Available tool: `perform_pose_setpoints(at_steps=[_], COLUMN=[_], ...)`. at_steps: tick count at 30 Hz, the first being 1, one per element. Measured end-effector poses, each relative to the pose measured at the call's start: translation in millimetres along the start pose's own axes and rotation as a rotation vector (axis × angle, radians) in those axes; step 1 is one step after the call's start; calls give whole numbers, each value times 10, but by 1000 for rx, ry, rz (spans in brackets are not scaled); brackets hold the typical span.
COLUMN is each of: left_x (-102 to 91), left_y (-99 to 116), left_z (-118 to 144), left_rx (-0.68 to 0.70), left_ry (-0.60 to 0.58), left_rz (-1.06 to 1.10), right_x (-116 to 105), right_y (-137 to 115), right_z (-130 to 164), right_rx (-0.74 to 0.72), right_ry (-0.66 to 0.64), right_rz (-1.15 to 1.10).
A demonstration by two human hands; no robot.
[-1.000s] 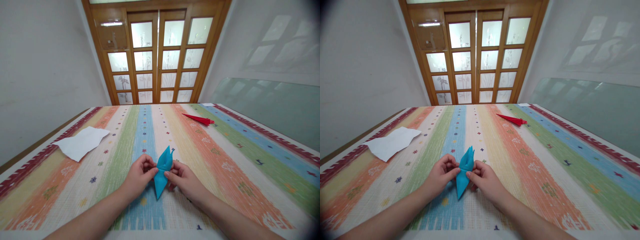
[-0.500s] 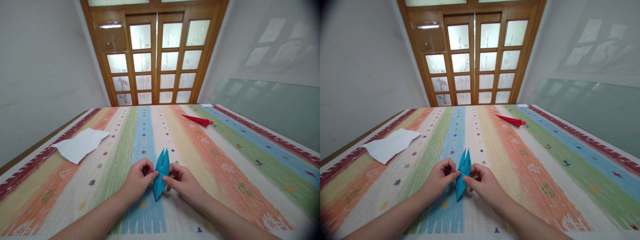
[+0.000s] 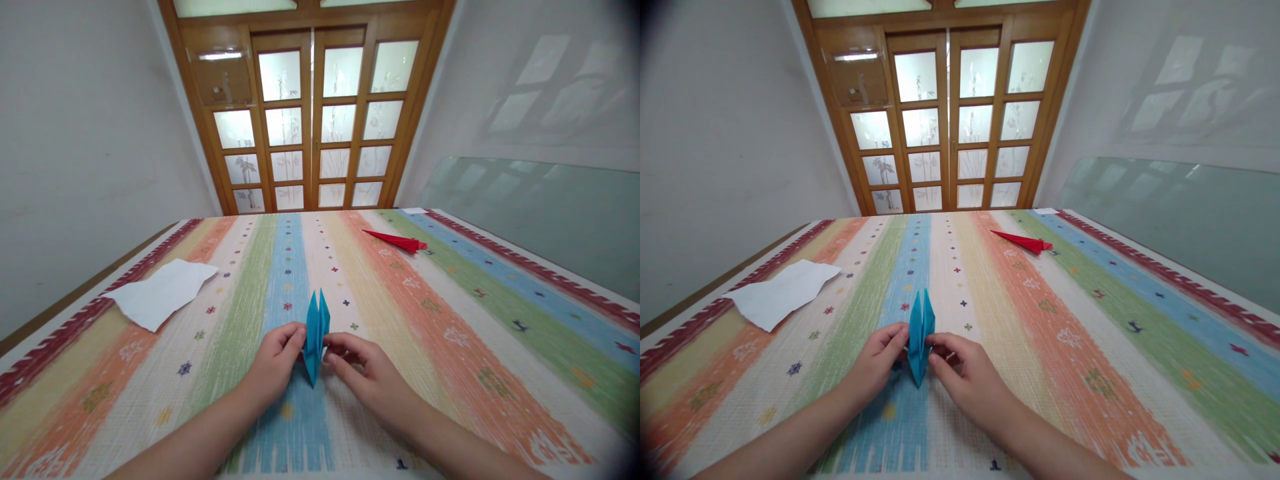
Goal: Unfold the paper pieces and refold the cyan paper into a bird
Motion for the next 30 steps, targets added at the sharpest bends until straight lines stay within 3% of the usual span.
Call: perform_pose_setpoints(at_steps=[6,14,21,30], left_x=[77,142,42,43], left_y=[-15,26,-35,21], left_z=[17,16,43,80], left_rx=[-40,-66,-1,92], left_ry=[-104,-134,33,20], left_rz=[131,133,191,21], right_x=[-44,-42,30,79], right_y=[-73,79,165,198], right_z=[28,-22,-68,-70], right_rx=[-130,14,96,145], right_ry=[39,92,65,28], right_rz=[161,-157,-411,-548])
Point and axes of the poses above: each hand's wrist, its own z-axis away from the middle knuckle, its own x-axis out of the palm, y = z × x, the point moved 5 cm from there along -z, towards the middle knuckle, and after that the axes turned 10 degrees about z, right-handed, at the moved point
